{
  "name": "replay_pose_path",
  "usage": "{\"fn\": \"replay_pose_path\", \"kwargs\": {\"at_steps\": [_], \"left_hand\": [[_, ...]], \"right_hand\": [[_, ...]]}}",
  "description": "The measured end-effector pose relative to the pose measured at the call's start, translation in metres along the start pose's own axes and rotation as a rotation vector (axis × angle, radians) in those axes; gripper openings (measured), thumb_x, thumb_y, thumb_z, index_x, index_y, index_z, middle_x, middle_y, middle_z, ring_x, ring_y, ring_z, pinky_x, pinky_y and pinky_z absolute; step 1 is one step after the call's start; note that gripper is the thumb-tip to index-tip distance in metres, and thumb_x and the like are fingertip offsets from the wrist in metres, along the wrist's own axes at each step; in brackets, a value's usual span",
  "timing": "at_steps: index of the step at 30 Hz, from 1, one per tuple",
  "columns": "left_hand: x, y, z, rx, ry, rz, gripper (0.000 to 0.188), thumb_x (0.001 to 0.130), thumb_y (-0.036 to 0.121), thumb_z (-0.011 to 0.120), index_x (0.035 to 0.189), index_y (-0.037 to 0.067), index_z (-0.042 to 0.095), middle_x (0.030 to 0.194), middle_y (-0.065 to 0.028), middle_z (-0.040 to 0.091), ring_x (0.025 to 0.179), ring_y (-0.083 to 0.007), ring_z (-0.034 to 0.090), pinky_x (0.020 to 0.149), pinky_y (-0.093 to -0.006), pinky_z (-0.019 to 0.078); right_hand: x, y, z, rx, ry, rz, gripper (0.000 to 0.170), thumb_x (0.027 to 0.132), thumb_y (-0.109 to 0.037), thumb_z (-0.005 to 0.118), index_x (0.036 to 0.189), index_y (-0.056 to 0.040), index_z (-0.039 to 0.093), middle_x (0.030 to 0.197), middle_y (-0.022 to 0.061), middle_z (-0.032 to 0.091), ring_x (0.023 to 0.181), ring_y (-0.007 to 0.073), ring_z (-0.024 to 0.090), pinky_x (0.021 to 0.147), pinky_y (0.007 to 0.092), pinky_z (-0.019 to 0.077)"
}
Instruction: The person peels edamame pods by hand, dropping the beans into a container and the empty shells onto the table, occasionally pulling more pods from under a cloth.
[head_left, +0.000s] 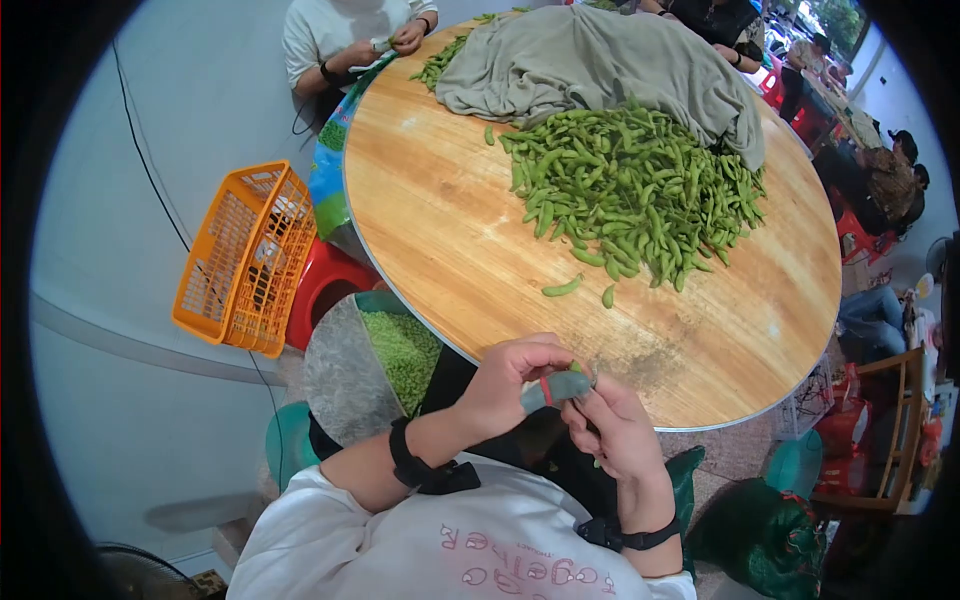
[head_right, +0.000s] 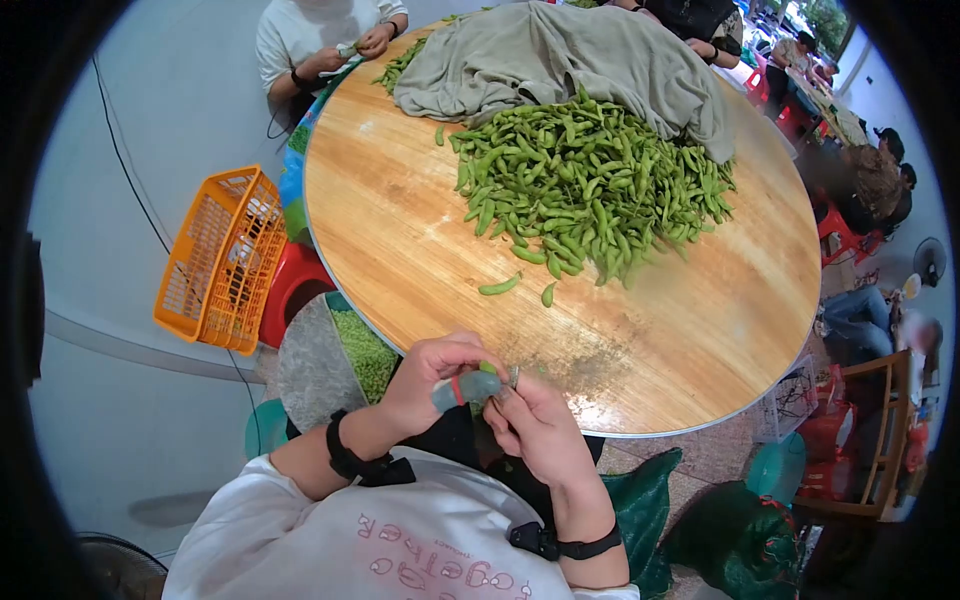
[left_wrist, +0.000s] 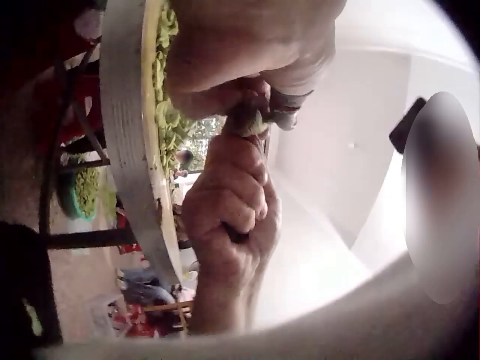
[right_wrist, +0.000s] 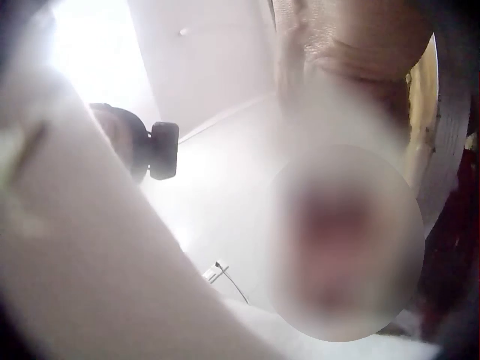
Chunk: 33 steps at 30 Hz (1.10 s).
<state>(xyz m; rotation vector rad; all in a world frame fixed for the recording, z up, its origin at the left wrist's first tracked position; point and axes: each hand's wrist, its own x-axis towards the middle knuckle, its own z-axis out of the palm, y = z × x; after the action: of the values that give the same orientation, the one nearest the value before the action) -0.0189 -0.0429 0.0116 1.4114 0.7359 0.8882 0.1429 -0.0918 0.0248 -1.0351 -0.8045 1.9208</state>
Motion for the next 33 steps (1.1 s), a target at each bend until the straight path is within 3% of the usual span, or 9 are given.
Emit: {"fn": "replay_pose_path", "kwargs": {"at_steps": [5,7,9,13,21,26,28,31,33], "left_hand": [[0.001,-0.013,-0.017,-0.873,-0.274,-0.15,0.016,0.084,0.014,0.057,0.086,-0.001,0.062,0.085,-0.0033,0.055,0.082,-0.0117,0.054,0.074,-0.0237,0.0424],[0.002,-0.013,-0.021,-0.622,-0.187,-0.138,0.013,0.083,0.012,0.058,0.088,0.0,0.06,0.084,-0.0022,0.055,0.082,-0.01,0.054,0.074,-0.0235,0.0427],[0.003,-0.015,-0.015,-0.289,-0.07,-0.044,0.014,0.08,0.005,0.062,0.091,0.003,0.054,0.08,0.0015,0.055,0.078,-0.0052,0.053,0.071,-0.0207,0.0436],[0.004,-0.02,-0.013,-0.162,0.032,-0.081,0.017,0.078,0.001,0.064,0.092,0.002,0.053,0.078,0.0019,0.056,0.069,-0.0041,0.056,0.062,-0.0179,0.0455],[0.019,-0.02,-0.04,-0.322,-0.272,-0.181,0.019,0.079,0.002,0.064,0.095,-0.001,0.055,0.081,-0.0052,0.062,0.069,-0.0092,0.061,0.062,-0.0207,0.0486],[0.033,-0.021,-0.06,-0.526,-0.472,-0.245,0.026,0.079,0.006,0.065,0.101,-0.002,0.054,0.081,-0.0069,0.062,0.071,-0.0116,0.062,0.06,-0.0219,0.0511],[0.036,-0.018,-0.064,-0.552,-0.373,-0.363,0.032,0.078,0.008,0.066,0.106,-0.002,0.053,0.086,-0.0066,0.061,0.074,-0.0122,0.063,0.059,-0.0216,0.052],[0.036,-0.018,-0.061,-0.615,-0.304,-0.354,0.032,0.079,0.005,0.065,0.107,-0.002,0.052,0.088,-0.006,0.06,0.074,-0.0111,0.061,0.058,-0.0201,0.0507],[0.034,-0.023,-0.056,-0.57,-0.282,-0.287,0.031,0.079,0.005,0.064,0.107,-0.001,0.053,0.089,-0.0055,0.059,0.072,-0.0101,0.06,0.056,-0.019,0.0493]], "right_hand": [[0.0,0.003,0.005,0.321,-0.081,0.119,0.016,0.095,-0.015,0.039,0.095,-0.0044,0.051,0.065,-0.0005,0.043,0.045,0.004,0.031,0.039,0.0169,0.0239],[0.004,0.006,0.007,0.381,-0.092,0.13,0.015,0.094,-0.014,0.04,0.096,-0.0043,0.052,0.065,-0.0008,0.043,0.045,0.0041,0.032,0.039,0.0169,0.024],[0.011,0.007,0.01,-0.157,0.167,-0.054,0.014,0.093,-0.014,0.043,0.092,-0.0043,0.053,0.062,-0.0019,0.044,0.044,0.004,0.033,0.04,0.017,0.0241],[0.018,0.011,0.006,-0.703,0.272,-0.366,0.014,0.092,-0.014,0.046,0.087,-0.0046,0.053,0.059,-0.0033,0.043,0.044,0.0031,0.033,0.04,0.017,0.0246],[0.02,-0.002,0.008,0.158,0.196,0.026,0.012,0.091,-0.015,0.049,0.089,-0.0037,0.053,0.055,-0.0011,0.045,0.038,0.0028,0.031,0.034,0.0156,0.0235],[0.022,-0.005,0.008,0.252,0.177,0.083,0.012,0.09,-0.016,0.049,0.089,-0.0041,0.052,0.055,-0.001,0.044,0.038,0.003,0.032,0.034,0.0159,0.0239],[0.025,-0.007,0.008,0.223,0.198,0.069,0.013,0.09,-0.016,0.049,0.087,-0.0043,0.053,0.055,-0.0011,0.044,0.038,0.003,0.032,0.034,0.0163,0.0241],[0.03,-0.007,0.009,-0.195,0.354,-0.015,0.014,0.09,-0.015,0.05,0.082,-0.0039,0.055,0.057,-0.0017,0.045,0.043,0.0025,0.034,0.038,0.0182,0.0269],[0.036,-0.001,0.012,-0.849,0.463,-0.467,0.014,0.089,-0.012,0.051,0.079,-0.0033,0.057,0.059,-0.0027,0.047,0.048,0.002,0.036,0.042,0.0197,0.0286]]}}
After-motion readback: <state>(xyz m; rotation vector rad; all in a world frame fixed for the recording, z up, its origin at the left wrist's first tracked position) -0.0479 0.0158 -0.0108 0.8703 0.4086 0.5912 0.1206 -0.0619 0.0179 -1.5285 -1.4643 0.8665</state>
